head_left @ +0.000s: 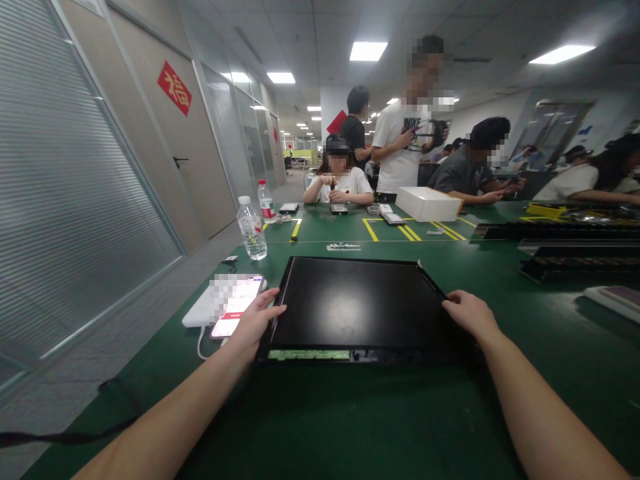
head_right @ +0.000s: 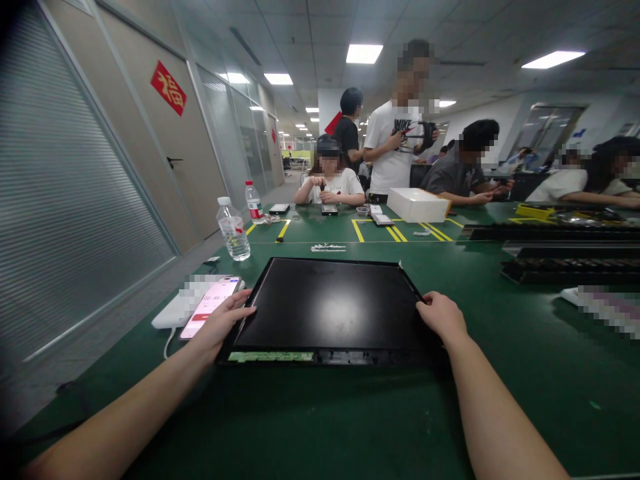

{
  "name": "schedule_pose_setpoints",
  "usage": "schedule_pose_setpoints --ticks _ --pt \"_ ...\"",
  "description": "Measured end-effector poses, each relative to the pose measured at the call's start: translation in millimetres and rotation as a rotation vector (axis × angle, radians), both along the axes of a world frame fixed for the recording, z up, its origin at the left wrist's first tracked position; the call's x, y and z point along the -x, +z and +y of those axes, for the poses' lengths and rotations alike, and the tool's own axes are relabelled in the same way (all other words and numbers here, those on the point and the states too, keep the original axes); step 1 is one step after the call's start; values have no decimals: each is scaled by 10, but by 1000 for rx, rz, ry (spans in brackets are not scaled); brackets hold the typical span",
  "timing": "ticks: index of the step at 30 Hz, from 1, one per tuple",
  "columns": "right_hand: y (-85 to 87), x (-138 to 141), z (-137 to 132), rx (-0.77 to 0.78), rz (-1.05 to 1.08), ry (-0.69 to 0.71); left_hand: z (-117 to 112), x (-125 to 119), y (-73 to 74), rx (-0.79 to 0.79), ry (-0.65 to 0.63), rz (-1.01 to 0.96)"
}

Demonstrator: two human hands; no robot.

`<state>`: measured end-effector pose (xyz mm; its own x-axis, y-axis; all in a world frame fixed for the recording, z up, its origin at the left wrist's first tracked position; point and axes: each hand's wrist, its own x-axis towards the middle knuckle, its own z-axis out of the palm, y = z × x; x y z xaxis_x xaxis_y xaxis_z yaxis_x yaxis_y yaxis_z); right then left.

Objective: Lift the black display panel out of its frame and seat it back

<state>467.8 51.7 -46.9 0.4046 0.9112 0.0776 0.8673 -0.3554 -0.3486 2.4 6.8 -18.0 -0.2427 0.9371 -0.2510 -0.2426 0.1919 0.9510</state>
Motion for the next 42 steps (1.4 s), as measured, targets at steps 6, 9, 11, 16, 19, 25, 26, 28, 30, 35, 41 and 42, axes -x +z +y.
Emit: schedule_pose_setpoints --ticks 6,9,11,16,19,25,26,28,30,35,41,42 --pt "2 -10 6 4 -14 1 -15 11 -26 68 -104 -101" --pt "31 7 -4 23 -21 -5 -27 -20 -21 64 -94 -114" --pt "46 17 -9 14 -22 -5 -26 -33 -23 65 -102 -122" --pt "54 22 -12 6 -20 -6 -18 -36 -32 60 -131 -94" --pt "54 22 -15 10 -14 -2 -45 -43 5 44 -145 -83" --pt "50 22 -16 -2 -8 8 -121 -70 140 26 -182 -97" --pt "47 19 -14 -6 -9 5 -122 -69 149 22 -181 -98" --pt "42 13 -9 -4 -10 1 -116 -63 149 12 -180 -100" --pt "39 7 -6 10 -9 5 -107 -54 139 5 -182 -101" --pt "34 13 -10 21 -5 18 -109 -57 138 -25 -214 -91" --pt "15 12 -3 1 -6 20 -115 -63 164 -48 -245 -94" --pt "11 7 1 -3 -2 22 -115 -61 166 -43 -249 -94"
